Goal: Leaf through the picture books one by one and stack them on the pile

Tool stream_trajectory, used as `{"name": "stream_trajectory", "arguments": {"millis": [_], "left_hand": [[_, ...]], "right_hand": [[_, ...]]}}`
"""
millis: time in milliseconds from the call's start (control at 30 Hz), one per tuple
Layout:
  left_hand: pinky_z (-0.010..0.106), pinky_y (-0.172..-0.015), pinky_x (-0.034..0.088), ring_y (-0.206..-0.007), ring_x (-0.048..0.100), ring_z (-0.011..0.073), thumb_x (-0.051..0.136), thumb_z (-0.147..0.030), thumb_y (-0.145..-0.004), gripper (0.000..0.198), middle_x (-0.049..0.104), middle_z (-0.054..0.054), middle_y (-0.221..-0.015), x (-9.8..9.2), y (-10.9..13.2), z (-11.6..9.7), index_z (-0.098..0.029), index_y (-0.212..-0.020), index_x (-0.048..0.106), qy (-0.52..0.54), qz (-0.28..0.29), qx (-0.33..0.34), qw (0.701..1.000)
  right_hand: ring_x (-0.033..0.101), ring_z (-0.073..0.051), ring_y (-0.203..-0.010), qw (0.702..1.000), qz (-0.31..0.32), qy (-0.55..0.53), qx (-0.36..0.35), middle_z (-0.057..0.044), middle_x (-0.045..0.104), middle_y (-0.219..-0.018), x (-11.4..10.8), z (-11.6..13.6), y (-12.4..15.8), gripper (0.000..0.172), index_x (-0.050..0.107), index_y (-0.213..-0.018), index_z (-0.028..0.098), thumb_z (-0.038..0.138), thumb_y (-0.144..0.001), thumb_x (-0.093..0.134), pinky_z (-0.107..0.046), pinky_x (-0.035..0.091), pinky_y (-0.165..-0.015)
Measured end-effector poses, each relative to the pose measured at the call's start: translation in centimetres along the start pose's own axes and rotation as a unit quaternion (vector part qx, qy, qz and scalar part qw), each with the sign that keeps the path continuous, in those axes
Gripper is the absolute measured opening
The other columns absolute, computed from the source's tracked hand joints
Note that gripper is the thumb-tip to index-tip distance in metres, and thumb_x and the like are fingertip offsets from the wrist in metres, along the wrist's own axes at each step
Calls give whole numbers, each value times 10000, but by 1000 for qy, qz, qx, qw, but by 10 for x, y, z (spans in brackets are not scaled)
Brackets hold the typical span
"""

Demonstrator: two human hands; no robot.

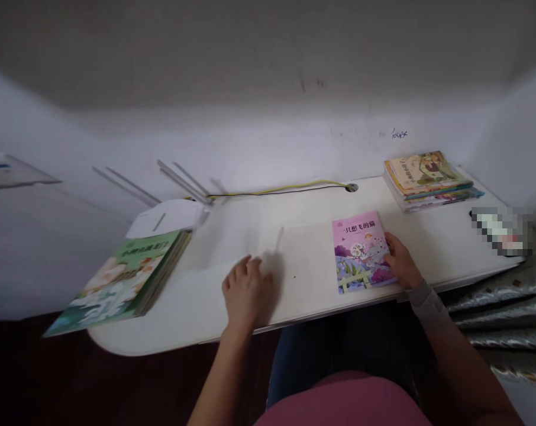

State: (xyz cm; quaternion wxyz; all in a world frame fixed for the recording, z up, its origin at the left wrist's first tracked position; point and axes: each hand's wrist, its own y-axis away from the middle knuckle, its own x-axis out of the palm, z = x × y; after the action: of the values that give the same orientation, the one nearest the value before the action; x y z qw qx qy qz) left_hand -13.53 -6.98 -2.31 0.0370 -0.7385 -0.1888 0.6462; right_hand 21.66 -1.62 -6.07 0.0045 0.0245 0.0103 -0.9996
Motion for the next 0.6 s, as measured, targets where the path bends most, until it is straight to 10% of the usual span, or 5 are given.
{"name": "stream_trajectory", "arguments": {"millis": [100,267,600], "left_hand": [[529,-1024,346,-1366,276,336,405,-179,-865,483,355,264,-1428,14,10,-43,-34,-1326,410,24,-60,117,991],[487,-1030,377,-1323,359,338,387,-500,-900,660,430,284,-1365,44,37,-104,9,-1319,423,69,39,296,952],[516,-1064,321,-1344,304,356,381,-604,-862,760,370,251,-1416,44,46,-110,-21,-1348,420,51,68,295,952]], "right_hand": [[573,-229,-1112,999,15,51,-14,-53,607,-1231,-1,-5,-1,620,504,-1228,212,161,-611,518,-428,452,-973],[487,-255,-1233,989,-33,136,-38,-115,515,-1346,-7,-14,2,576,454,-1312,176,357,-773,543,-454,379,-1047],[319,-247,-1355,964,-47,253,-60,-101,384,-1457,-15,4,18,653,613,-1193,196,690,-828,390,-435,218,-1142]]}}
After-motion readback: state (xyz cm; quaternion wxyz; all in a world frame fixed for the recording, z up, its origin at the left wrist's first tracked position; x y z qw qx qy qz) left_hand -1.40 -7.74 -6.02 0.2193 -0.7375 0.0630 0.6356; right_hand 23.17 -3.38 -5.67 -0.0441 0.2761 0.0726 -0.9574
